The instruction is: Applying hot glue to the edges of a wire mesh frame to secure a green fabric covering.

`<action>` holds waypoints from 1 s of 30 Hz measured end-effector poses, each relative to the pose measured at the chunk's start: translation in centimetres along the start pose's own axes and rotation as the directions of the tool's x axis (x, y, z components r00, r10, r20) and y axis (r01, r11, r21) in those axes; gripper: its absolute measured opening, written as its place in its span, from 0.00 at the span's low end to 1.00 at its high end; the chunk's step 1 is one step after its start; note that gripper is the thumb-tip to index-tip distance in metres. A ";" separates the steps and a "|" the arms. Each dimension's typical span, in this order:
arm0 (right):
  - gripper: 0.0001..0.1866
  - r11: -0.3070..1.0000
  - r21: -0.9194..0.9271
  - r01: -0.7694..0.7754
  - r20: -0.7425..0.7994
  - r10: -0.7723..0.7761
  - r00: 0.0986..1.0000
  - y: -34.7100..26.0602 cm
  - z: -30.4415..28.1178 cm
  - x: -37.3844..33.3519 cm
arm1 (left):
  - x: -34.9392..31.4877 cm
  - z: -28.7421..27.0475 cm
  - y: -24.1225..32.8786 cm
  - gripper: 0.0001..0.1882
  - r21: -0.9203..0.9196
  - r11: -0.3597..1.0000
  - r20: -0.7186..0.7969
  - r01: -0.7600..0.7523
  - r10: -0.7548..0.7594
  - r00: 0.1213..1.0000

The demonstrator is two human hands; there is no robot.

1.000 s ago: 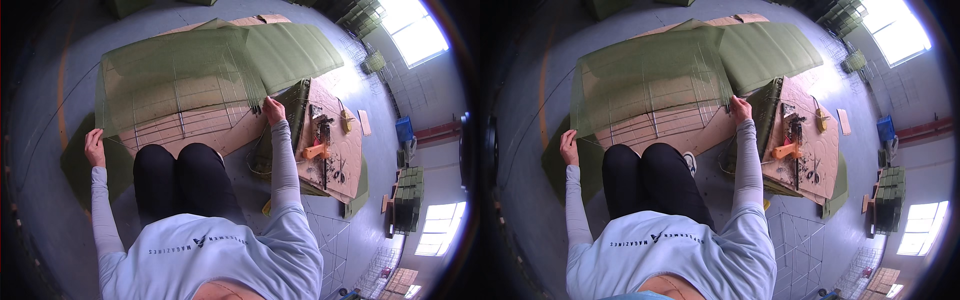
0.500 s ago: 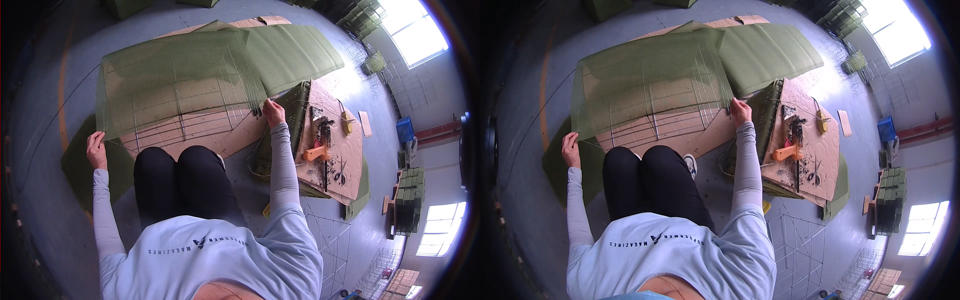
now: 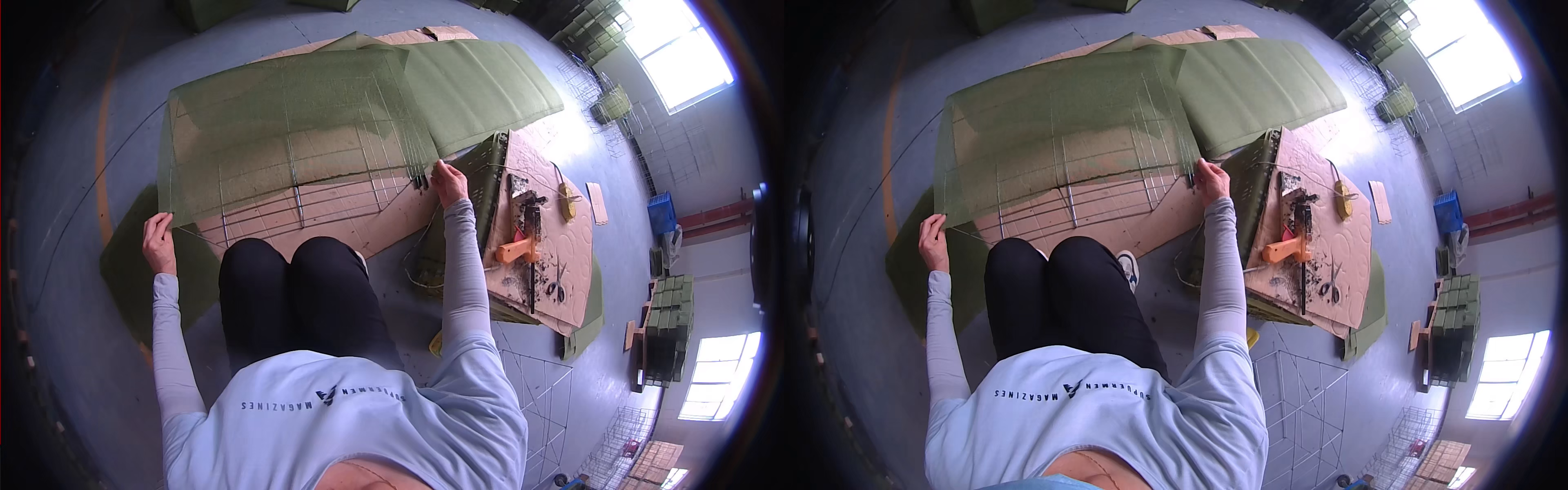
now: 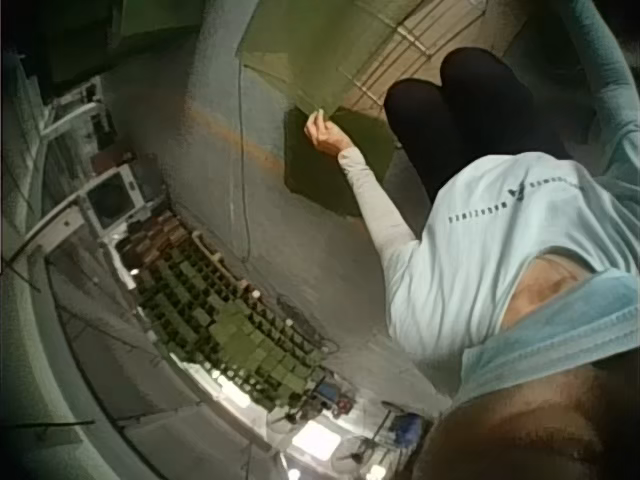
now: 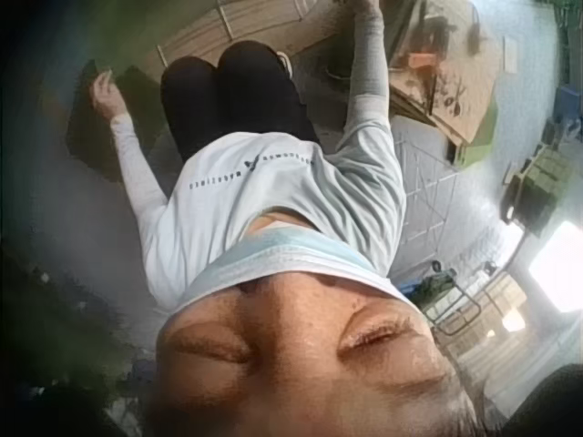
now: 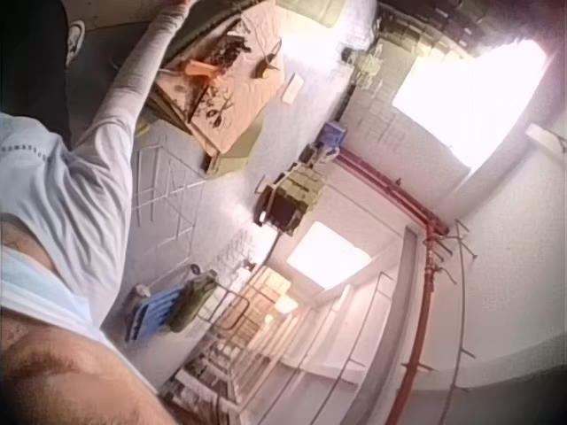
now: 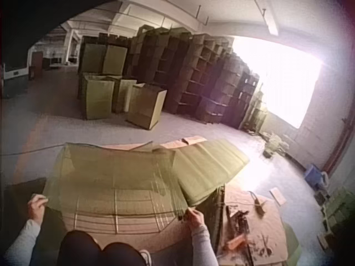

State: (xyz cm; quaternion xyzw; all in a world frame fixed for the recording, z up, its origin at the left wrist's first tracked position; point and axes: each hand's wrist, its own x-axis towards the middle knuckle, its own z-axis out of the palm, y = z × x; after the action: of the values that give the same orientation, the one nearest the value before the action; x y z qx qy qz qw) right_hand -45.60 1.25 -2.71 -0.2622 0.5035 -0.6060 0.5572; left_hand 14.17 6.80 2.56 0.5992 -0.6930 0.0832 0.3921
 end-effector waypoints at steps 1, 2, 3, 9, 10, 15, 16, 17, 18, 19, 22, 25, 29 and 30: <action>0.06 1.000 -0.007 0.000 -0.002 0.000 1.000 0.0 0.2 -0.1 | 0.0 -0.1 0.0 0.12 0.000 1.000 -0.002 -0.007 0.007 1.000; 0.06 1.000 -0.015 -0.001 -0.005 0.001 1.000 0.0 0.3 -0.1 | -0.1 -0.1 -0.1 0.12 -0.001 1.000 -0.003 -0.013 0.013 1.000; 0.06 1.000 -0.015 -0.003 -0.004 0.003 1.000 0.1 0.5 -0.2 | -0.2 -0.1 -0.2 0.12 0.001 1.000 -0.001 -0.011 0.011 1.000; 0.06 1.000 0.009 0.008 0.007 -0.008 1.000 0.4 -0.7 0.4 | 0.0 0.2 -0.1 0.13 -0.002 1.000 0.010 -0.015 0.015 1.000; 0.06 1.000 0.000 0.005 -0.017 -0.005 1.000 0.6 -0.2 0.5 | -0.1 -0.1 -0.3 0.14 0.009 1.000 0.010 -0.018 0.018 1.000; 0.08 0.992 -0.117 0.045 -0.091 -0.055 0.994 1.3 0.6 1.0 | -0.2 -1.0 0.1 0.15 0.044 0.996 -0.037 -0.076 0.078 0.996; 0.08 0.999 -0.032 0.033 -0.102 -0.036 0.994 0.5 -1.1 1.1 | 0.3 -0.4 1.2 0.14 0.020 0.997 -0.016 -0.081 0.081 0.997; 0.08 1.000 0.004 0.004 -0.047 -0.003 0.999 0.2 -1.3 0.9 | -0.1 0.1 0.3 0.14 -0.035 0.998 -0.046 -0.047 0.046 0.998; 0.07 1.000 0.003 0.006 -0.017 -0.006 1.000 -0.1 -2.6 0.9 | 0.3 0.5 1.1 0.13 -0.016 0.997 -0.041 -0.075 0.074 0.996; 0.06 1.000 0.016 -0.012 -0.014 0.012 1.000 0.3 -1.9 0.8 | 0.0 0.2 0.4 0.13 0.027 0.997 -0.047 -0.076 0.077 0.996; 0.05 0.999 0.017 -0.039 0.009 0.039 0.999 1.0 -1.3 0.8 | -0.8 -0.9 -0.1 0.13 0.082 0.993 -0.054 -0.081 0.086 0.995; 0.04 0.999 0.009 -0.035 0.027 0.035 0.999 0.7 -1.5 0.9 | -0.9 -0.9 -0.2 0.13 0.079 0.992 -0.060 -0.099 0.104 0.993; 0.05 0.999 -0.026 0.020 -0.065 -0.022 0.998 -0.3 -2.2 0.5 | -0.5 0.9 0.3 0.08 0.011 0.991 -0.083 -0.132 0.132 0.988; 0.05 1.000 -0.021 -0.012 -0.154 0.008 0.988 0.5 0.8 0.0 | -1.0 -0.4 -0.5 0.07 0.025 0.994 -0.058 -0.104 0.105 0.993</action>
State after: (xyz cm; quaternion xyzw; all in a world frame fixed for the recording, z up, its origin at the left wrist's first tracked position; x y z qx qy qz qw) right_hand -44.72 1.07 -2.86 -0.2183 0.5528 -0.6161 0.5168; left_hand 14.77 7.63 2.02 0.5637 -0.7106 0.1288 0.4009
